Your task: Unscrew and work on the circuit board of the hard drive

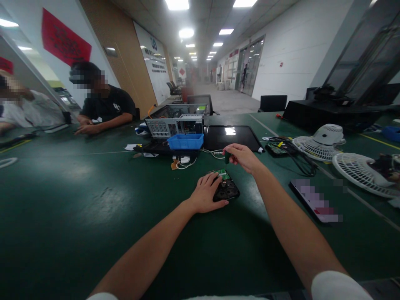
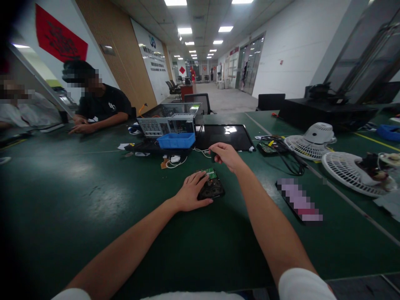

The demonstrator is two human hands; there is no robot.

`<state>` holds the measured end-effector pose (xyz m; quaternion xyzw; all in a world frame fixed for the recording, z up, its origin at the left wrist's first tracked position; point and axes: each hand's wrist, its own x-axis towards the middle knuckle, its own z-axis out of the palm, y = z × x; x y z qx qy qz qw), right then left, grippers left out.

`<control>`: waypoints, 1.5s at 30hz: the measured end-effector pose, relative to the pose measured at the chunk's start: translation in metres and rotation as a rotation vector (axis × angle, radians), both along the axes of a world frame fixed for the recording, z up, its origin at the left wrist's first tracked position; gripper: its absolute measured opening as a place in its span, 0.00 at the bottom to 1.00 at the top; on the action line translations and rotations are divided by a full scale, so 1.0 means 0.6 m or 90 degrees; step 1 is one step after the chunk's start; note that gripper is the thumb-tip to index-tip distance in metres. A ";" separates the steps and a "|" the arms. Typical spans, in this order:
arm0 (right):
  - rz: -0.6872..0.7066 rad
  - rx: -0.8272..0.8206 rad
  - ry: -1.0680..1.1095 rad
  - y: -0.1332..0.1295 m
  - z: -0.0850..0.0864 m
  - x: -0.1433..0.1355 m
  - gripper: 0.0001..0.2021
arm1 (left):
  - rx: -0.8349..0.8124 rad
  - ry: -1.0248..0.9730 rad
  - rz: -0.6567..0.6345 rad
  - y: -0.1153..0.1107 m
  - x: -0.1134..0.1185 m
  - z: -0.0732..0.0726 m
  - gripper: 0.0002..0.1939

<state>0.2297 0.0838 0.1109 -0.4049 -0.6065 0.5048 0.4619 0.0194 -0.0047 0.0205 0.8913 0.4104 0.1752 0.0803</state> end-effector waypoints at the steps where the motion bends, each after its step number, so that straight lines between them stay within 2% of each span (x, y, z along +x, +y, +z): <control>1: -0.002 0.000 -0.006 -0.001 0.001 0.000 0.12 | 0.000 0.001 0.001 0.000 0.000 0.000 0.52; 6: -0.007 0.006 -0.027 -0.006 0.006 0.000 0.11 | 0.001 0.003 0.004 0.001 0.000 -0.002 0.53; 17: 0.034 -0.075 0.009 -0.007 0.004 -0.002 0.09 | -0.005 0.012 0.007 0.000 0.000 0.001 0.52; 21: 0.042 -0.087 0.009 -0.005 0.003 0.000 0.12 | -0.006 0.002 0.004 0.001 0.000 0.001 0.52; 31: 0.089 -0.164 0.101 0.001 -0.008 -0.002 0.13 | -0.007 -0.003 0.006 0.000 0.000 0.000 0.51; 38: 0.123 -0.140 0.111 -0.007 -0.004 0.000 0.15 | -0.010 -0.001 0.010 0.001 0.001 -0.002 0.52; 45: 0.074 -0.086 0.075 -0.002 -0.001 0.007 0.16 | -0.005 0.008 0.010 0.001 0.001 -0.001 0.52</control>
